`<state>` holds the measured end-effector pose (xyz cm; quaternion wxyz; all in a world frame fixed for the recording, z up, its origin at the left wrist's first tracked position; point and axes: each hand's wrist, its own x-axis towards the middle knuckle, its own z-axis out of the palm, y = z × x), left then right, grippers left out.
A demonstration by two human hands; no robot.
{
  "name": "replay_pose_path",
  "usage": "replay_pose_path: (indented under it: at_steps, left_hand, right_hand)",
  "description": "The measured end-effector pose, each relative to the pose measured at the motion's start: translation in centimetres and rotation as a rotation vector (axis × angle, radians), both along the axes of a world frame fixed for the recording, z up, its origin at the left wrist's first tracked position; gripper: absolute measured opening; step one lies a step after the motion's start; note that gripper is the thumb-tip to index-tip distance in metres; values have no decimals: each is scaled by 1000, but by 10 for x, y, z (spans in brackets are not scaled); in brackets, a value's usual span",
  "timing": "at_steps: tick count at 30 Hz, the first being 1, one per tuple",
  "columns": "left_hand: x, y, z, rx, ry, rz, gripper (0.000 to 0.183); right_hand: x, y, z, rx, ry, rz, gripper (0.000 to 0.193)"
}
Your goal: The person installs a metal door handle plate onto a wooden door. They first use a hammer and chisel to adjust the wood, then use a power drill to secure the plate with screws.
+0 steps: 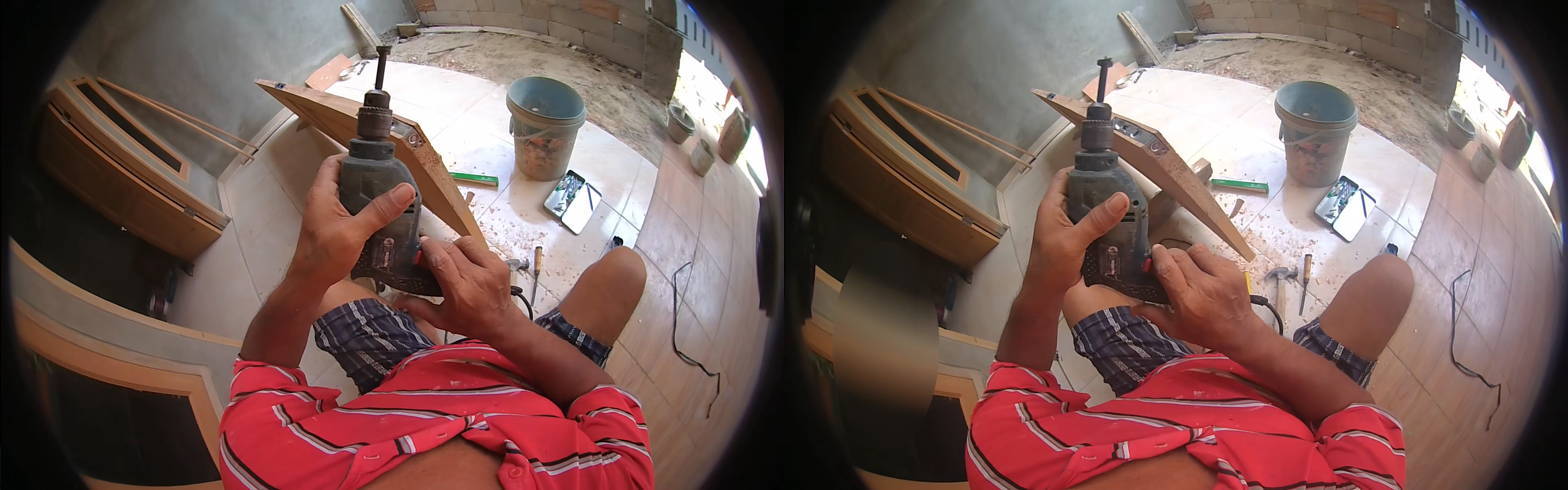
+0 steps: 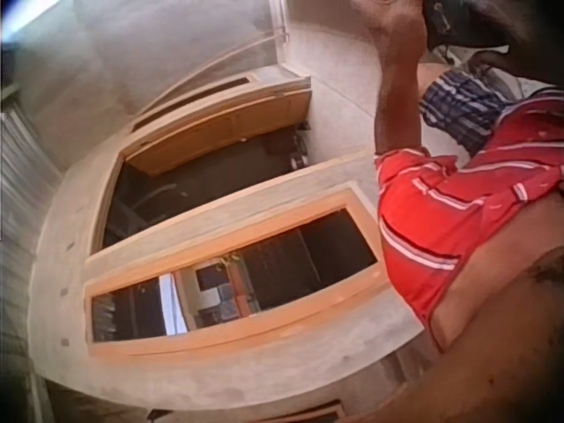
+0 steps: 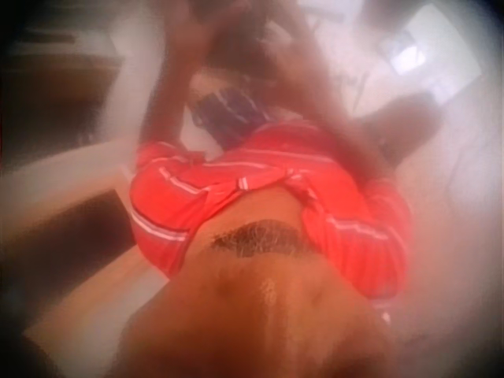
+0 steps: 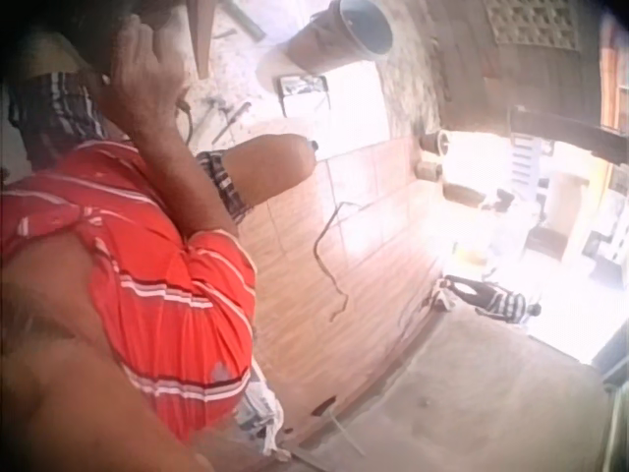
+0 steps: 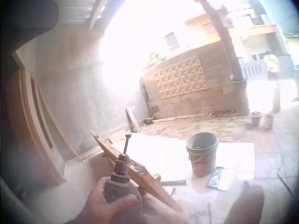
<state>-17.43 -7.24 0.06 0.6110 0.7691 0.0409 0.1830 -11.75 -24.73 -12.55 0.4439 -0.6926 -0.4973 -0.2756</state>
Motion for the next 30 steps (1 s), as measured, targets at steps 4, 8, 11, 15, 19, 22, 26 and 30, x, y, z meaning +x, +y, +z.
replay_pose_path:
  at_steps: [4, 8, 11, 15, 19, 22, 26, 30]
  left_hand:
    - [12, -17, -28, 84, 17, -11, 58]
    - [16, -22, -29, -182, 143, -388, 49]
    - [49, -56, -38, -653, 14, -581, 38]
    - [88, -76, -59, -691, 6, -439, 27]
    - [113, -92, -74, -778, 96, -378, 23]
    - [126, -92, -88, -829, 118, -402, 25]
    - [132, -90, -91, -819, 173, -410, 24]
    - [146, -104, -100, -767, 155, -395, 22]
  right_hand:
    - [-1, -12, -36, 70, 70, -20, 76]
    - [2, -40, -44, 172, 166, 181, 71]
    - [-6, -52, -52, 186, 498, 404, 66]
    - [-14, -66, -69, 211, 482, 215, 65]
    - [5, -82, -94, 219, 399, 27, 78]
    - [9, -83, -101, 168, 355, -45, 78]
    - [7, -78, -107, 261, 479, -12, 79]
    - [10, -84, -101, 325, 504, -144, 79]
